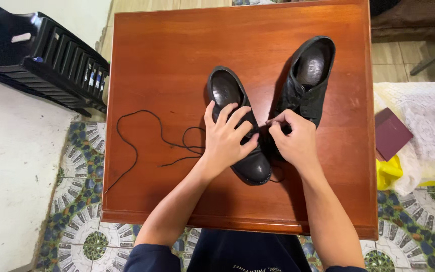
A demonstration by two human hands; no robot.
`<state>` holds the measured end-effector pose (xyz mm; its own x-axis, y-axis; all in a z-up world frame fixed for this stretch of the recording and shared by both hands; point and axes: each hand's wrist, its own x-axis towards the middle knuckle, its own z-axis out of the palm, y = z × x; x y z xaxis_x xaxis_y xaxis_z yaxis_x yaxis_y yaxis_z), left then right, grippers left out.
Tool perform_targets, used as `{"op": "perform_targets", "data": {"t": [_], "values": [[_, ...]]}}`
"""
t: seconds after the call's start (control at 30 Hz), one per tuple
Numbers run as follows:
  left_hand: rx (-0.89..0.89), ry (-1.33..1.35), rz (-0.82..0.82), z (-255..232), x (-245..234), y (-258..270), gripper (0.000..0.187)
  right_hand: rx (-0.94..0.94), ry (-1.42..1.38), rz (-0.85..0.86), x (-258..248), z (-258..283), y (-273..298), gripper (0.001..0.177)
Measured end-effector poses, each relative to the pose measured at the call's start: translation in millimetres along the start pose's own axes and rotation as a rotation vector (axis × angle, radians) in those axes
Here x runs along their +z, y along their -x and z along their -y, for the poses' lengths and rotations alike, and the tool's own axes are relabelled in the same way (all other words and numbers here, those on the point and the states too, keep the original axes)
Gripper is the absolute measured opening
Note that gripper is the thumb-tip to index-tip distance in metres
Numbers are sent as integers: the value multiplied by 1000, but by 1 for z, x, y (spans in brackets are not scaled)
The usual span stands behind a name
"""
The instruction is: The person removes a shoelace from one black leather shoe, then threads a new lace through the eyelets of both shoes on a wooden table. The person pulls the laces tight and adjusts the fit, finishing with one shoe fully laced and the other partially laced.
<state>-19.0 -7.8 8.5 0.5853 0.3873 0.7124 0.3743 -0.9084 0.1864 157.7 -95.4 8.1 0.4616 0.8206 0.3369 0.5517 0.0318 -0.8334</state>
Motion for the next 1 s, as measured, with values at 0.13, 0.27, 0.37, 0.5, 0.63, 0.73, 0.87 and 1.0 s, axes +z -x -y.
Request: {"op": "perform_targets", "data": {"t": [0.13,0.27,0.37,0.5,0.63,0.73,0.87,1.0], "values": [[34,1,-4,4,-3,0,24,7,-19,-12,3,0,1,8],[59,45,36,15,-9,-3,27,-12,13,-13,5,4,0,6],[96,111,63,24,-13,-4,27,21,-8,-32,2,4,0,6],[108,211,112,34,-19,-5,30,90,-82,-137,-15,-13,-1,6],[146,213,133,43,-21,-5,41,18,50,-277,-55,-51,-4,8],[133,160,153,49,-22,-6,44,13,87,-462,-103,-76,-7,7],[117,170,174,52,-21,-9,39,106,-419,-404,-123,-74,-15,2],[101,154,187,47,-21,-6,28,-26,-37,-272,-65,-35,-5,35]]}}
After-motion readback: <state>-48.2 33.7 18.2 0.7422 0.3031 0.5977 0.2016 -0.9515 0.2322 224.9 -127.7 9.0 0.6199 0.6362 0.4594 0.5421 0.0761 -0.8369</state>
